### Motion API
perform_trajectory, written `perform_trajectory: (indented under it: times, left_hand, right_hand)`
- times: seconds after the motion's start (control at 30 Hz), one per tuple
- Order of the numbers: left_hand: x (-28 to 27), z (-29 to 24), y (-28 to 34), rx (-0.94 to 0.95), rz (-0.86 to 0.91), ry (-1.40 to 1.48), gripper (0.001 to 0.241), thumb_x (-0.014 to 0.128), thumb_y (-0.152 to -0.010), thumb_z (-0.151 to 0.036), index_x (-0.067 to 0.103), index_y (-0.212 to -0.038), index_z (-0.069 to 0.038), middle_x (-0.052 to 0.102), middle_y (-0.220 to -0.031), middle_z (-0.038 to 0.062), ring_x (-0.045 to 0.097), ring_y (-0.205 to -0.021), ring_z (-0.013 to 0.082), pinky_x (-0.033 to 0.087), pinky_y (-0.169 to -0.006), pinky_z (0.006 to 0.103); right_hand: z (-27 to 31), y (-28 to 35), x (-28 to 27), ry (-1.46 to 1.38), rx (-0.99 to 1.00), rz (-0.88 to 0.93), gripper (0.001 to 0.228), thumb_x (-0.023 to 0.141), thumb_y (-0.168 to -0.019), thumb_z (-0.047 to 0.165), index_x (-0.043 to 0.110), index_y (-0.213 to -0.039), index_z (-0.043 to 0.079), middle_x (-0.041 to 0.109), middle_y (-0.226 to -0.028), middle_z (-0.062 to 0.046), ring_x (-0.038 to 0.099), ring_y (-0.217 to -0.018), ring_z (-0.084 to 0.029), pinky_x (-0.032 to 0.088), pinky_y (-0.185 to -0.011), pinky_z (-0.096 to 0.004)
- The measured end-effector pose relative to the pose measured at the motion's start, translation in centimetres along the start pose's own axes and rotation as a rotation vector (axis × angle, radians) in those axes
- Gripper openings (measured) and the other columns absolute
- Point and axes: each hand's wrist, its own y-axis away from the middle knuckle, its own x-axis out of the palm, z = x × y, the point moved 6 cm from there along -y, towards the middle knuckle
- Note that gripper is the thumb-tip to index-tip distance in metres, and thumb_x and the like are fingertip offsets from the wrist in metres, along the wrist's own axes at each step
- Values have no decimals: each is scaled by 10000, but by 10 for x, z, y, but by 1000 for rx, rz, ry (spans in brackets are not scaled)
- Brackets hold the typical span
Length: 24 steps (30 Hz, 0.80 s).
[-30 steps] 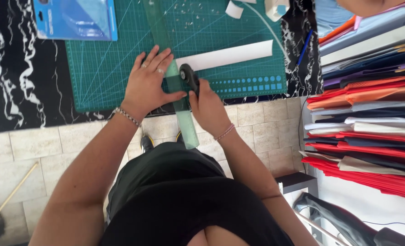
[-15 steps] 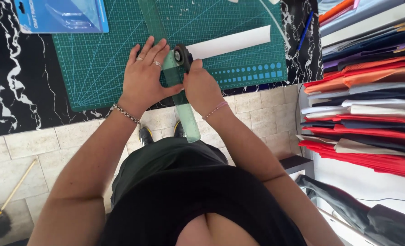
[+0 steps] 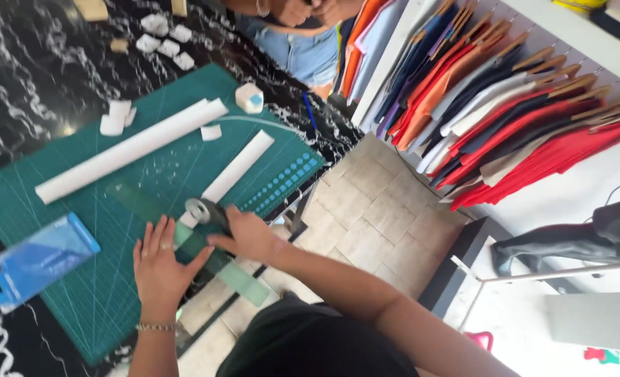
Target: The person marks a long strip of white paper using a ruler and a blue pen. They then use a rotary cutter to cut the paper into smaller rectangular pieces along the marked lines. Finally, the person folds the cut pieces and attaches them to a small, round, white object.
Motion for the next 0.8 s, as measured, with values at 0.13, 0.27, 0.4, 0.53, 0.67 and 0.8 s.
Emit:
perform_trajectory:
  times: [0.13,0.27,0.4,0.53,0.67,0.8]
  left_hand:
    - [-9,-6,3,42,-52,-18,942,574,-797,-689,538,-1444,-5,495,-1539,152,424,-1449,325,340,-1153,517]
    - [-12,10,3,-99,-52,195,871,608,-855,-509,452,-1460,97,463,-1502,259,454,-1356,406,371,-1075,538]
    - [6,55,34,-226,-24,159,729,658,-883,-368,493,-1464,41,598,-1349,213,565,-1200,436,437,-986,556]
    - [9,75,46,-208,23,111,632,594,-958,-312,473,-1510,-30,641,-1340,38,540,-1268,377,526,-936,549]
    - [15,84,14,-345,130,127,689,749,-828,-342,593,-1452,-93,725,-1190,48,665,-1079,274,504,-976,464]
    - [9,61,-5,-412,121,246,653,760,-841,-364,623,-1418,-89,712,-1207,61,663,-1060,260,550,-847,451]
  right_hand:
    - [-7,65,0,119,150,159,771,572,-733,752,497,-1028,44,653,-779,-119,675,-653,-300,527,-540,-454]
    - [-3,79,4,-77,267,256,524,700,-756,552,534,-974,105,643,-887,-113,622,-786,-295,461,-629,-419]
    - [3,90,6,-743,387,313,372,782,-820,160,563,-1097,42,728,-1049,-130,741,-772,-224,634,-617,-289]
    - [1,102,0,-989,376,295,276,767,-827,45,546,-990,25,719,-1073,-197,743,-830,-262,647,-698,-308]
    - [-5,119,-43,-1046,93,213,269,771,-846,22,517,-905,88,657,-1011,-118,726,-990,-265,651,-758,-295]
    - [-13,153,-81,-1115,32,112,290,753,-858,-34,482,-846,68,669,-957,-178,717,-1032,-306,656,-786,-359]
